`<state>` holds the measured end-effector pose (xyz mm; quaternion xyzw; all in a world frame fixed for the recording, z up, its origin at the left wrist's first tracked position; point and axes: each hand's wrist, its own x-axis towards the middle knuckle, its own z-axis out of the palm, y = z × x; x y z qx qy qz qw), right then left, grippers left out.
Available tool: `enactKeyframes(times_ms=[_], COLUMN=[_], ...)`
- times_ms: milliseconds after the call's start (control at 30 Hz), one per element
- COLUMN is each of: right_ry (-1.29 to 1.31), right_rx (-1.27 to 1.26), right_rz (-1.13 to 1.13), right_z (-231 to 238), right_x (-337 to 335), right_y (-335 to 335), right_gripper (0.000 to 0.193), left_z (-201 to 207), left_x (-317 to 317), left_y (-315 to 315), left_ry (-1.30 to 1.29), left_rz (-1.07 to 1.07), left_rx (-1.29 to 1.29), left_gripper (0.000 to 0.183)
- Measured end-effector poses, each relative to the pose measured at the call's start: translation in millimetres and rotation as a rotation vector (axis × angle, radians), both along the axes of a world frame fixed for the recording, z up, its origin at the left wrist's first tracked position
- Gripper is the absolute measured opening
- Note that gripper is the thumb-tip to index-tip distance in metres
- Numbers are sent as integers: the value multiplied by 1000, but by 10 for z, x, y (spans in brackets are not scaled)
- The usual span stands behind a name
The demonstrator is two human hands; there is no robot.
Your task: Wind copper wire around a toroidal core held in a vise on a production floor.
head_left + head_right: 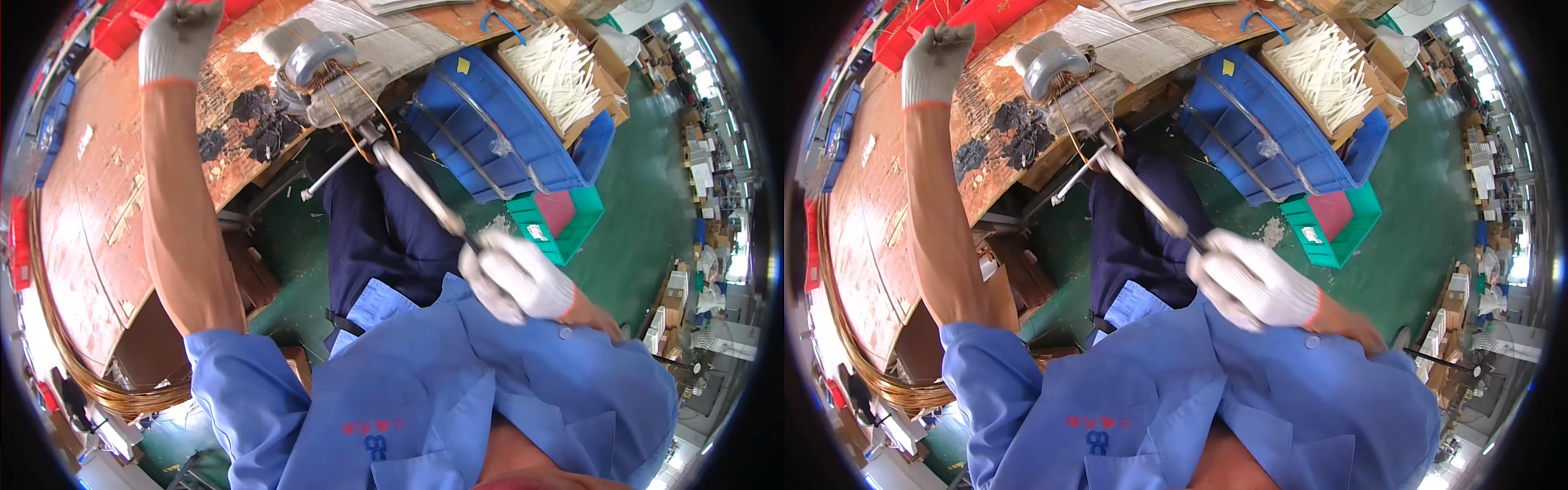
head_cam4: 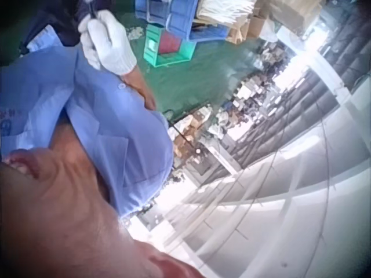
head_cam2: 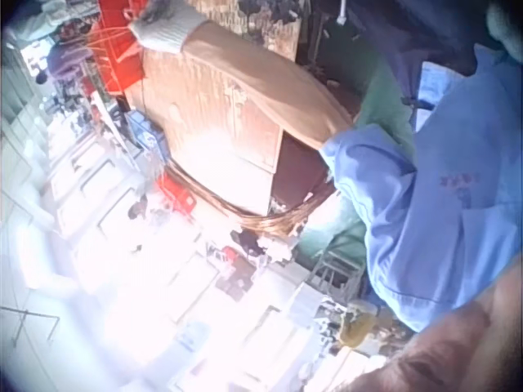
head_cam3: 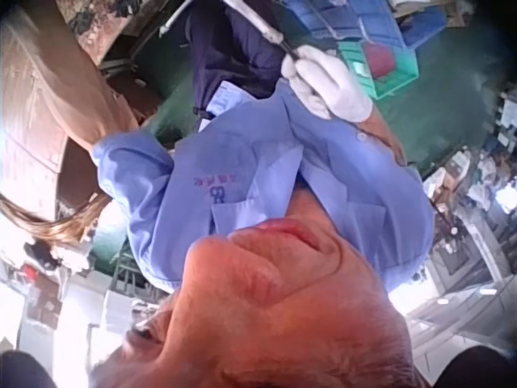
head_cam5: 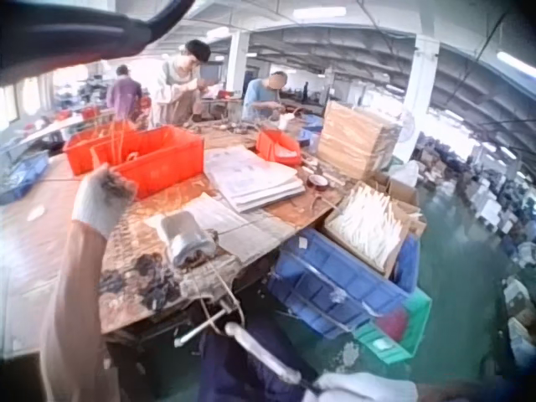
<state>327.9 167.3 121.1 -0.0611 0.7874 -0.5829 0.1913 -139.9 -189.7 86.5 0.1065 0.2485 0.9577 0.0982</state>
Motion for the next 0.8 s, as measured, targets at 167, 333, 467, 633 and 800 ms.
enactKeyframes(times_ms=[167, 333, 467, 633, 800], right_ry=[-846, -759, -896, -720, -219], right_rx=[32, 557, 880, 1053, 194], right_rz=[-109, 44, 178, -425, -443], right_z=[22, -585, -1389, -1060, -557], right_x=[1360, 2704, 3728, 2513, 550], right_y=[541, 1000, 1699, 1159, 248], right_gripper=[27, 33, 38, 36, 27], left_z=[-337, -534, -740, -111, 1], left_x=[1880, 2994, 3076, 2778, 1811], left_y=[860, 1709, 1919, 1524, 889], left_ry=[233, 531, 330, -24, 134], left_rz=[425, 903, 936, 786, 345], left_rx=[-892, -1319, -929, -36, 73], left_gripper=[63, 99, 84, 63, 75])
